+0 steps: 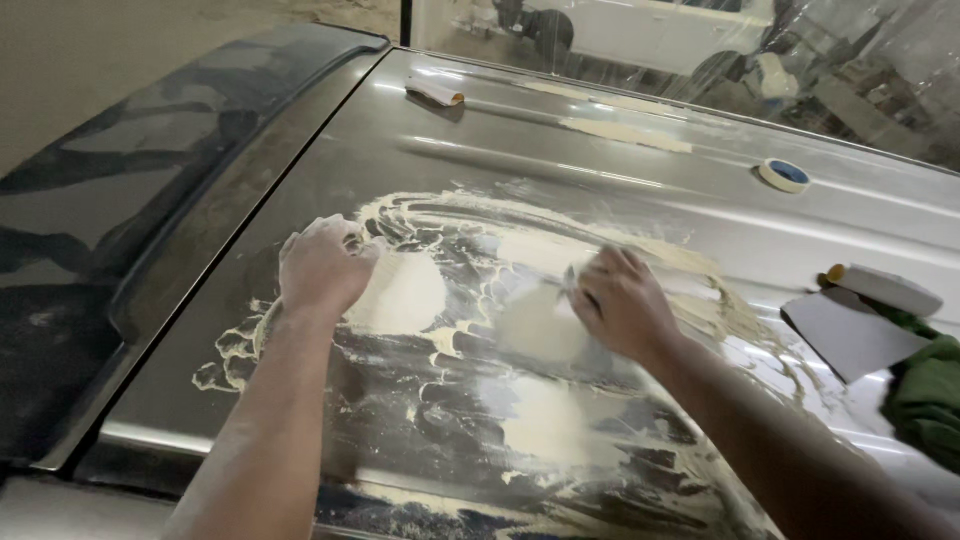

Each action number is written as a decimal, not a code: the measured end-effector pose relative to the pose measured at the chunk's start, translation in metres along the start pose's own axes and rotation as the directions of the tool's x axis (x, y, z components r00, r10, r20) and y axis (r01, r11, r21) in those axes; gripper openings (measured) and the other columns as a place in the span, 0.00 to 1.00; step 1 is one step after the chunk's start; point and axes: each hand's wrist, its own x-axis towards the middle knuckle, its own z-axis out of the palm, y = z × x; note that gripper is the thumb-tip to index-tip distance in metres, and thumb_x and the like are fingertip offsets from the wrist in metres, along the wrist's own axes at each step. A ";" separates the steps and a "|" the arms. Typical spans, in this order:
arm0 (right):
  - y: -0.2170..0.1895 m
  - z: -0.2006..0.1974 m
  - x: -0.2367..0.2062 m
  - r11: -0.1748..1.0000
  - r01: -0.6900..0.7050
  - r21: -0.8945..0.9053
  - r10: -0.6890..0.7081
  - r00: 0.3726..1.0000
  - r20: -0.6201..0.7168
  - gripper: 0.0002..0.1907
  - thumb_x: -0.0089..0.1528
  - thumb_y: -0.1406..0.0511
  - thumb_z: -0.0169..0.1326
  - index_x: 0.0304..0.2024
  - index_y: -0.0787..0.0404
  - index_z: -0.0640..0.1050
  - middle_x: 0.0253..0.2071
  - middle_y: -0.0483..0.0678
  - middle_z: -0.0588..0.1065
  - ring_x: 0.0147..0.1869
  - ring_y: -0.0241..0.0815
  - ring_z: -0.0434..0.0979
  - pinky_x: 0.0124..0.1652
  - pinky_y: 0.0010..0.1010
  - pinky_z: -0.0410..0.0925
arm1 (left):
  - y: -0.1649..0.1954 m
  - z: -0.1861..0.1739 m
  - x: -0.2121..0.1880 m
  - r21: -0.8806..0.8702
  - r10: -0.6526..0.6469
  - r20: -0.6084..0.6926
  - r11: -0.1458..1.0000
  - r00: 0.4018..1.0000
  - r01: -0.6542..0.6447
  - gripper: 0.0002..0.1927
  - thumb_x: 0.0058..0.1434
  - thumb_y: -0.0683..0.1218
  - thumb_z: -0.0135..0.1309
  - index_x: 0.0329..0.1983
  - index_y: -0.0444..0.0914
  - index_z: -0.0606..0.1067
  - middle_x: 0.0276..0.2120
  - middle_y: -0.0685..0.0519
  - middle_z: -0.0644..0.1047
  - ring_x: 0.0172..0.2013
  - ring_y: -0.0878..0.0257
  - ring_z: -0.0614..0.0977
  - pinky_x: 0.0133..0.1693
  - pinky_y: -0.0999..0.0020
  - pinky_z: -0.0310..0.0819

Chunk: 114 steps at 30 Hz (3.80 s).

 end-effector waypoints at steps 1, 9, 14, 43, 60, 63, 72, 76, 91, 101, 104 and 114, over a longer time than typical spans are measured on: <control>-0.008 -0.004 -0.011 0.998 0.025 0.063 -0.023 0.999 -0.029 0.12 0.64 0.61 0.55 0.28 0.58 0.80 0.33 0.48 0.76 0.48 0.45 0.74 0.53 0.46 0.70 | -0.001 0.002 0.001 0.000 0.029 -0.043 1.000 0.999 -0.029 0.23 0.59 0.59 0.58 0.51 0.42 0.81 0.57 0.49 0.78 0.61 0.54 0.75 0.66 0.57 0.60; 0.000 0.014 0.027 0.999 0.027 0.042 -0.023 0.995 -0.098 0.14 0.66 0.62 0.54 0.27 0.59 0.79 0.33 0.49 0.74 0.45 0.44 0.73 0.53 0.44 0.72 | 0.002 0.004 0.002 0.038 0.130 -0.137 0.991 0.982 -0.125 0.18 0.58 0.59 0.59 0.43 0.42 0.83 0.57 0.48 0.77 0.60 0.53 0.74 0.64 0.56 0.58; -0.010 0.013 0.027 0.995 -0.045 0.092 0.049 0.998 -0.039 0.09 0.65 0.63 0.55 0.31 0.57 0.82 0.35 0.50 0.75 0.45 0.46 0.72 0.48 0.48 0.71 | 0.004 0.000 -0.002 0.010 0.077 -0.094 0.997 0.993 -0.076 0.20 0.59 0.58 0.59 0.49 0.42 0.81 0.52 0.50 0.79 0.57 0.53 0.76 0.63 0.56 0.61; -0.053 0.019 0.060 0.991 -0.023 0.128 0.030 0.998 -0.046 0.09 0.64 0.63 0.54 0.30 0.57 0.81 0.35 0.49 0.74 0.44 0.44 0.72 0.50 0.46 0.72 | 0.001 0.002 0.000 0.008 0.058 -0.059 0.998 0.997 -0.057 0.26 0.60 0.60 0.57 0.55 0.41 0.79 0.59 0.49 0.76 0.63 0.55 0.72 0.68 0.56 0.56; -0.064 0.008 0.041 0.992 0.020 0.126 -0.019 1.000 -0.005 0.11 0.66 0.62 0.54 0.30 0.57 0.80 0.34 0.48 0.74 0.43 0.44 0.72 0.47 0.42 0.71 | -0.004 0.006 0.003 0.038 0.173 -0.158 0.985 0.972 -0.169 0.25 0.59 0.59 0.59 0.52 0.40 0.80 0.59 0.45 0.76 0.62 0.52 0.72 0.63 0.55 0.58; -0.078 -0.001 0.002 0.985 0.138 0.102 -0.126 0.985 -0.118 0.10 0.62 0.60 0.56 0.27 0.56 0.80 0.35 0.49 0.74 0.45 0.44 0.73 0.47 0.43 0.72 | -0.004 0.008 0.005 0.026 0.129 -0.148 0.992 0.980 -0.126 0.24 0.58 0.59 0.59 0.51 0.40 0.80 0.58 0.47 0.76 0.61 0.54 0.73 0.64 0.55 0.57; -0.040 0.016 0.055 0.989 0.086 0.117 -0.055 0.968 -0.245 0.08 0.61 0.61 0.58 0.35 0.59 0.82 0.39 0.51 0.75 0.50 0.48 0.73 0.50 0.49 0.72 | 0.000 0.001 -0.001 -0.022 0.059 -0.083 0.998 0.995 -0.061 0.23 0.59 0.59 0.58 0.51 0.41 0.79 0.54 0.49 0.78 0.58 0.54 0.75 0.64 0.57 0.60; -0.058 0.002 0.016 0.995 -0.025 0.102 0.016 0.996 0.092 0.12 0.66 0.61 0.54 0.30 0.59 0.79 0.35 0.50 0.74 0.45 0.45 0.72 0.49 0.43 0.72 | -0.002 0.003 0.002 0.028 0.188 -0.183 0.982 0.965 -0.186 0.23 0.57 0.59 0.60 0.48 0.40 0.81 0.55 0.46 0.77 0.58 0.51 0.74 0.60 0.55 0.60; -0.037 -0.003 0.011 0.997 -0.037 0.064 0.032 0.996 0.078 0.15 0.68 0.61 0.50 0.27 0.58 0.77 0.28 0.48 0.73 0.41 0.43 0.73 0.56 0.47 0.70 | 0.001 -0.002 0.001 0.023 0.145 -0.140 0.989 0.980 -0.143 0.24 0.59 0.59 0.59 0.51 0.39 0.80 0.58 0.45 0.76 0.61 0.52 0.74 0.63 0.55 0.60; -0.014 0.010 0.015 0.987 0.124 0.100 -0.106 0.981 -0.165 0.11 0.63 0.61 0.52 0.28 0.59 0.78 0.30 0.50 0.73 0.41 0.47 0.73 0.48 0.44 0.72 | 0.004 -0.006 -0.005 0.000 0.122 -0.121 0.992 0.985 -0.123 0.22 0.59 0.58 0.59 0.50 0.39 0.81 0.54 0.46 0.79 0.57 0.51 0.76 0.62 0.56 0.63; -0.017 0.004 0.013 0.994 0.049 0.098 -0.040 0.995 -0.088 0.13 0.66 0.62 0.51 0.27 0.57 0.77 0.26 0.47 0.73 0.38 0.43 0.74 0.51 0.44 0.72 | 0.001 -0.006 -0.005 -0.021 0.127 -0.146 0.991 0.981 -0.131 0.23 0.57 0.58 0.60 0.50 0.39 0.81 0.53 0.46 0.78 0.56 0.50 0.76 0.60 0.56 0.64; 0.000 0.009 -0.006 0.999 0.012 0.039 -0.012 1.000 -0.016 0.12 0.65 0.62 0.55 0.27 0.59 0.78 0.32 0.49 0.74 0.42 0.45 0.75 0.48 0.42 0.73 | 0.003 0.003 0.003 -0.011 0.103 -0.115 0.994 0.988 -0.105 0.24 0.57 0.59 0.60 0.50 0.40 0.81 0.54 0.49 0.79 0.57 0.53 0.76 0.62 0.57 0.62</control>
